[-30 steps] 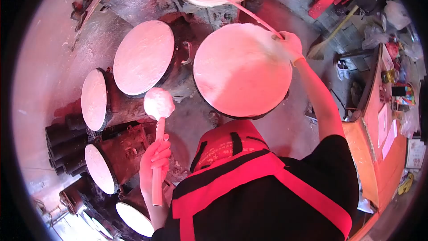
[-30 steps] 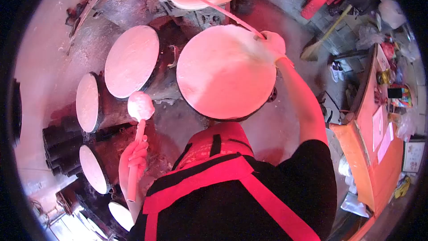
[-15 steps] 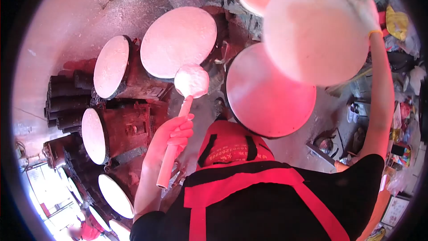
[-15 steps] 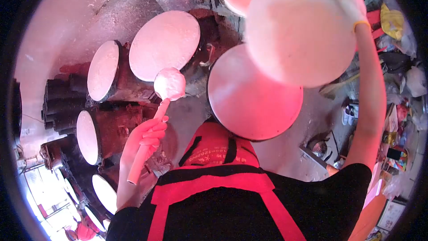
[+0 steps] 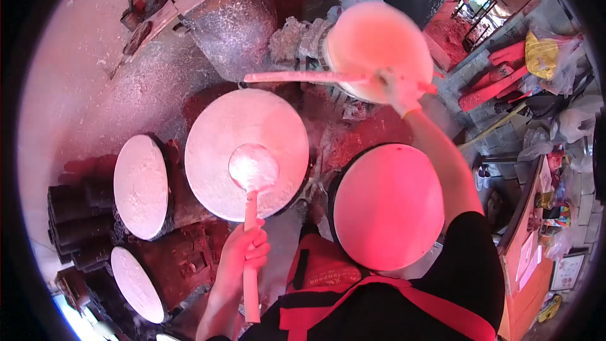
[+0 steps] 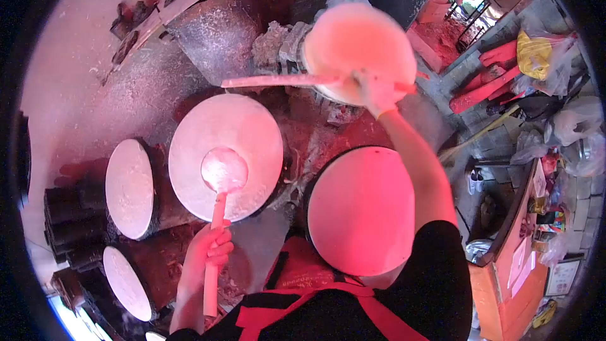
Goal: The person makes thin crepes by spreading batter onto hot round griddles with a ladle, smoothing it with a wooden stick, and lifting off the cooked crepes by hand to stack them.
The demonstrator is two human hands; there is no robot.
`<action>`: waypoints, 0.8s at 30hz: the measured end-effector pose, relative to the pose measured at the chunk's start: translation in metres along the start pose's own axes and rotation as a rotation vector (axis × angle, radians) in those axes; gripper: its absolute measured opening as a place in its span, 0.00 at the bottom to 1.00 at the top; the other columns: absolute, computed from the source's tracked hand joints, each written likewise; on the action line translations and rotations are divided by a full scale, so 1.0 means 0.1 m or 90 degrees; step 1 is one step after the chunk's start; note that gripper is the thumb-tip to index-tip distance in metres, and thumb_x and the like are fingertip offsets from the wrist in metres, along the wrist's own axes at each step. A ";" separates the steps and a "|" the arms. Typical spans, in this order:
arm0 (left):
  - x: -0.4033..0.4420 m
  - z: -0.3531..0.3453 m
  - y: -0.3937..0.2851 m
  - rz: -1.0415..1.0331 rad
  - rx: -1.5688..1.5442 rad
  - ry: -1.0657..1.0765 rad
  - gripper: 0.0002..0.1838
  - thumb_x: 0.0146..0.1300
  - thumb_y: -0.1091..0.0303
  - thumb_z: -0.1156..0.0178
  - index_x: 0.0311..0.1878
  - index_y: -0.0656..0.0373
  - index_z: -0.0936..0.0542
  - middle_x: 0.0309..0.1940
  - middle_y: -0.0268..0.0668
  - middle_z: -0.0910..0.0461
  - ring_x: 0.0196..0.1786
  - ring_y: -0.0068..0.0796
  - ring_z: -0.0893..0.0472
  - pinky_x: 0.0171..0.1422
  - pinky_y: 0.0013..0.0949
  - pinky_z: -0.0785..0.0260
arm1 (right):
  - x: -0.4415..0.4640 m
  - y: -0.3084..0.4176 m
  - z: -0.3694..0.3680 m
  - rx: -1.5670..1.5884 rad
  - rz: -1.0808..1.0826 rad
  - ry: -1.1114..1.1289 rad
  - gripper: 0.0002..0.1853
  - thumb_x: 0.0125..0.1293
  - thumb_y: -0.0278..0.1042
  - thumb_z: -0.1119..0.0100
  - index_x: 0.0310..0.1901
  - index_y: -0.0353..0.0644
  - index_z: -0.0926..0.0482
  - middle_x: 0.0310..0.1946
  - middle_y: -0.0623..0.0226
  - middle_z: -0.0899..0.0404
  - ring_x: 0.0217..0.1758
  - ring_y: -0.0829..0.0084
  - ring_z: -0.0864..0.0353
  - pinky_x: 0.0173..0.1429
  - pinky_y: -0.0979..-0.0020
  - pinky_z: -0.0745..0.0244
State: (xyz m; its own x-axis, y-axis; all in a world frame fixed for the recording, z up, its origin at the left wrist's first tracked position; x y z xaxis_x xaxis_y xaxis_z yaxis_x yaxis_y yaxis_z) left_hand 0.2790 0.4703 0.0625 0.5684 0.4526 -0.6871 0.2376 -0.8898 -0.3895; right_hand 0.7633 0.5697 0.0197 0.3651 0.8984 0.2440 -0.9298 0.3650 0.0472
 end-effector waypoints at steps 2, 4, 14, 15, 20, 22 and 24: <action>0.06 0.00 -0.10 -0.005 0.004 -0.013 0.10 0.70 0.72 0.52 0.52 0.62 0.35 0.27 0.29 0.38 0.19 0.12 0.42 0.16 0.16 0.51 | -0.11 0.22 -0.13 -0.008 0.080 -0.116 0.09 0.56 0.39 0.43 0.39 0.54 0.19 0.35 0.72 0.22 0.43 0.66 0.21 0.43 0.62 0.24; 0.07 0.00 -0.13 -0.011 0.009 -0.020 0.11 0.70 0.72 0.52 0.52 0.62 0.35 0.28 0.30 0.38 0.19 0.12 0.42 0.16 0.16 0.51 | -0.18 0.28 -0.24 0.024 0.049 -0.104 0.09 0.54 0.37 0.41 0.38 0.54 0.19 0.35 0.71 0.22 0.45 0.65 0.22 0.44 0.62 0.24; -0.28 -0.38 0.69 -0.025 0.018 0.002 0.11 0.69 0.72 0.51 0.53 0.64 0.34 0.25 0.29 0.37 0.18 0.13 0.41 0.16 0.16 0.50 | -0.84 0.31 0.18 0.231 -0.029 0.000 0.15 0.64 0.48 0.44 0.42 0.46 0.24 0.31 0.58 0.21 0.39 0.54 0.20 0.42 0.57 0.27; -0.32 -0.41 0.85 -0.022 0.051 0.024 0.12 0.69 0.71 0.51 0.53 0.62 0.34 0.25 0.28 0.37 0.19 0.14 0.40 0.17 0.17 0.49 | -1.14 0.26 0.32 0.356 -0.038 0.076 0.17 0.67 0.51 0.48 0.43 0.45 0.25 0.28 0.56 0.24 0.36 0.56 0.21 0.40 0.59 0.28; -0.60 -0.90 1.63 -0.034 0.198 0.054 0.11 0.69 0.67 0.50 0.51 0.59 0.33 0.23 0.26 0.37 0.17 0.15 0.39 0.18 0.19 0.48 | -3.39 -0.06 1.67 0.788 0.091 0.112 0.17 0.74 0.44 0.56 0.50 0.38 0.29 0.27 0.71 0.33 0.29 0.73 0.34 0.38 0.72 0.35; -0.68 -1.25 1.82 -0.123 0.378 0.030 0.10 0.69 0.67 0.50 0.51 0.58 0.33 0.22 0.27 0.36 0.17 0.16 0.36 0.18 0.21 0.45 | -3.96 -0.39 1.44 1.023 -0.176 0.328 0.16 0.73 0.39 0.54 0.57 0.41 0.31 0.28 0.71 0.34 0.30 0.74 0.33 0.39 0.74 0.34; -0.71 -1.70 1.98 -0.257 0.672 -0.003 0.11 0.66 0.67 0.47 0.48 0.59 0.31 0.23 0.33 0.30 0.18 0.22 0.29 0.20 0.27 0.38 | -4.40 -0.58 1.76 0.709 0.085 0.236 0.21 0.69 0.33 0.50 0.64 0.46 0.34 0.28 0.72 0.34 0.30 0.75 0.32 0.38 0.74 0.32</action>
State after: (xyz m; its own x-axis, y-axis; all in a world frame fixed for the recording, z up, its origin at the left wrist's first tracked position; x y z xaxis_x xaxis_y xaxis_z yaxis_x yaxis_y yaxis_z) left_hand 0.4196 0.2523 0.1386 0.5977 0.6980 -0.3944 -0.3822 -0.1843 -0.9055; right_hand 0.6486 0.1103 0.0800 0.0828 0.9963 0.0237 -0.4226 0.0136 0.9062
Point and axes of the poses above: each hand's wrist, its own x-axis towards the middle knuckle, its own z-axis out of the back of the hand, y = z × x, the point moved 9 cm from there along x, towards the middle knuckle
